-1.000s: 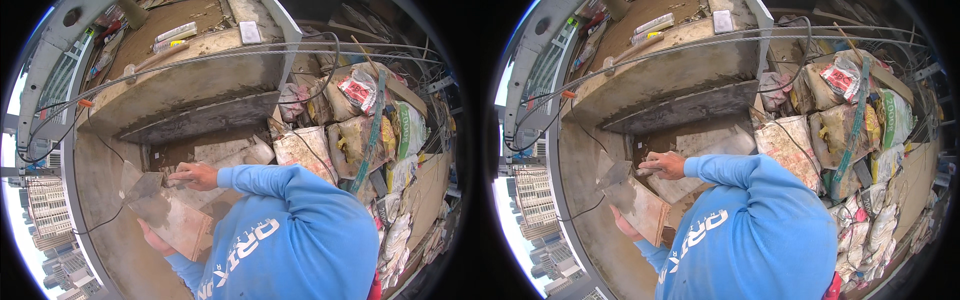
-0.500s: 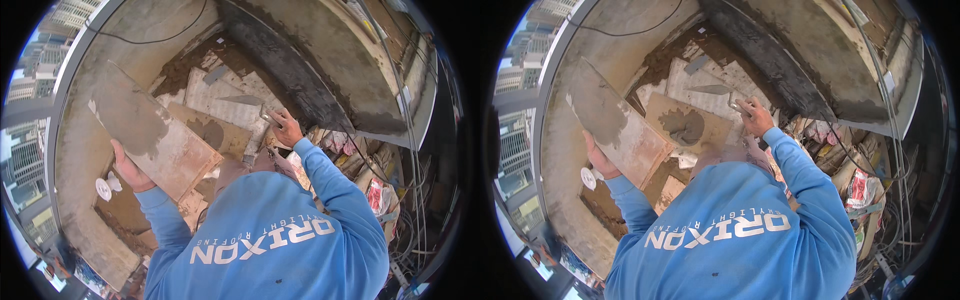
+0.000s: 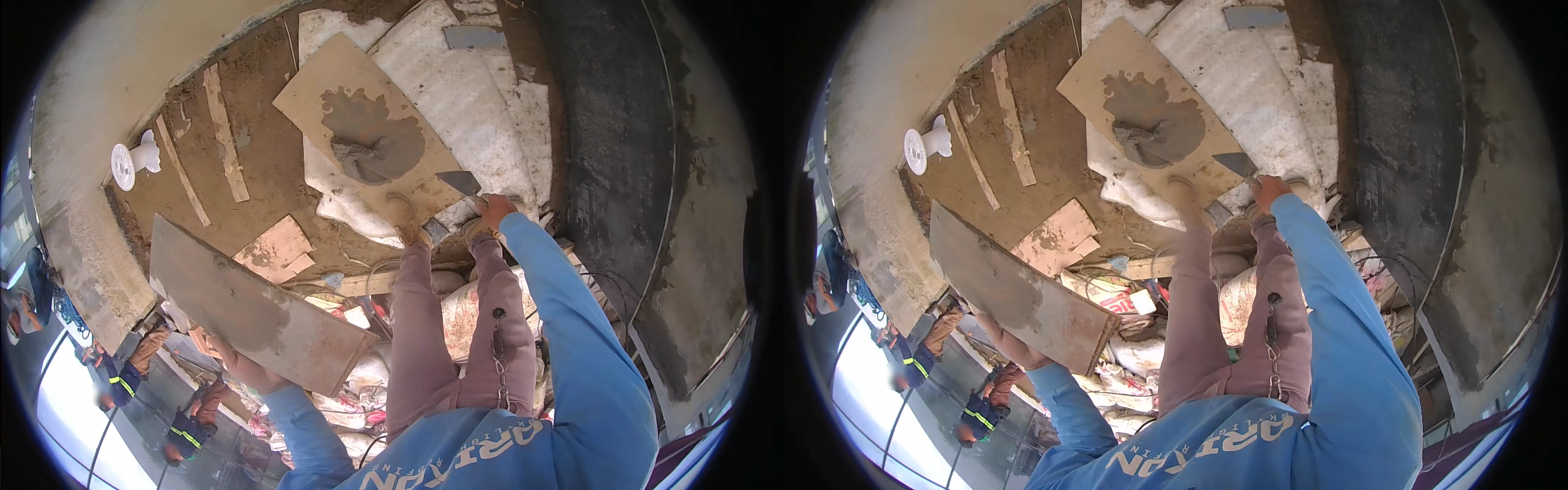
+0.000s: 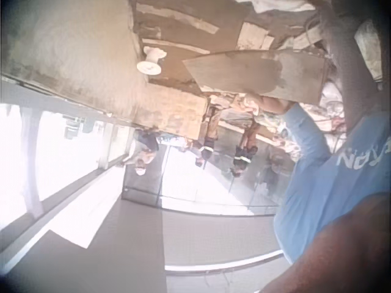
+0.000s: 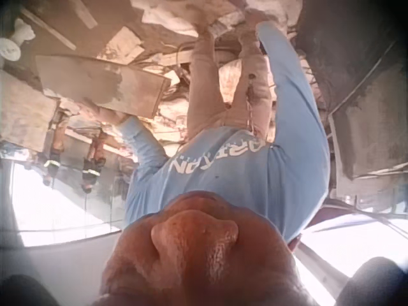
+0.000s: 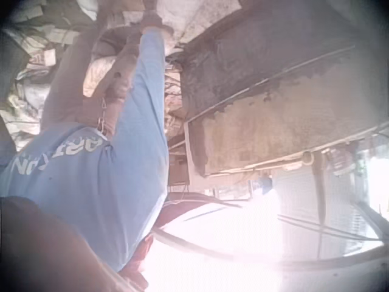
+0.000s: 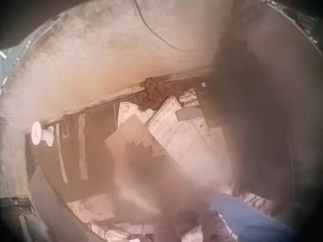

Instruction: The person scoops cement from a pile using a trowel and applies it to a concrete surface, smoothing it with the trowel. The person repeats this process multiple times, working on different sections of the surface.

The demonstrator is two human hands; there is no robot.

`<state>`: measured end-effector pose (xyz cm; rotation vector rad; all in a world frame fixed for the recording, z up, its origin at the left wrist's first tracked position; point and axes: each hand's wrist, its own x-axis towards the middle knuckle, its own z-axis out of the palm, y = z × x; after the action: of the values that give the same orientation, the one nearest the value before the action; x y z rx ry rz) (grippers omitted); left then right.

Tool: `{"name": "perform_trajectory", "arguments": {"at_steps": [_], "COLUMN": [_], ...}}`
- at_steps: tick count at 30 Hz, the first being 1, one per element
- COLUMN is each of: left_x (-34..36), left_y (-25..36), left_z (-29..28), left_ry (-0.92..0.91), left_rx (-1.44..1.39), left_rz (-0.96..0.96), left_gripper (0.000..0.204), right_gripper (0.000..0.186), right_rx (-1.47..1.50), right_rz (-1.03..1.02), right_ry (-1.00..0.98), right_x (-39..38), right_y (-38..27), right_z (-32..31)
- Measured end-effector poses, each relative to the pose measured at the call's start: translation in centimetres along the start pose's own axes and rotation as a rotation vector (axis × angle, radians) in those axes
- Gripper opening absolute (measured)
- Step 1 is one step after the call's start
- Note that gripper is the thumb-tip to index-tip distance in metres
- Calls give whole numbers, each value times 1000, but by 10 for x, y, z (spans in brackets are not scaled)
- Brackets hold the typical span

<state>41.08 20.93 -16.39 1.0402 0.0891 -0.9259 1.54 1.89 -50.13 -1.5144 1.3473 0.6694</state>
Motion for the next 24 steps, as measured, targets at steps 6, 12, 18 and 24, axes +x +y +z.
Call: {"name": "perform_trajectory", "arguments": {"at_steps": [6,12,18,24], "left_x": [21,11,0,14], "left_y": [-57,-67,-59,-61], "left_z": [-135,-198,-204,-144], "left_ry": [198,479,530,233], "left_rx": [38,123,123,56], "left_rz": [-32,-61,-16,-23], "left_gripper": [52,55,56,54], "right_gripper": [51,47,47,47], "right_rx": [191,308,746,669], "right_rz": [-36,-235,-84,-202], "right_ry": [124,210,-233,-227], "right_x": [198,298,293,225], "right_y": [-37,-111,-163,-166], "right_z": [96,218,202,119]}}
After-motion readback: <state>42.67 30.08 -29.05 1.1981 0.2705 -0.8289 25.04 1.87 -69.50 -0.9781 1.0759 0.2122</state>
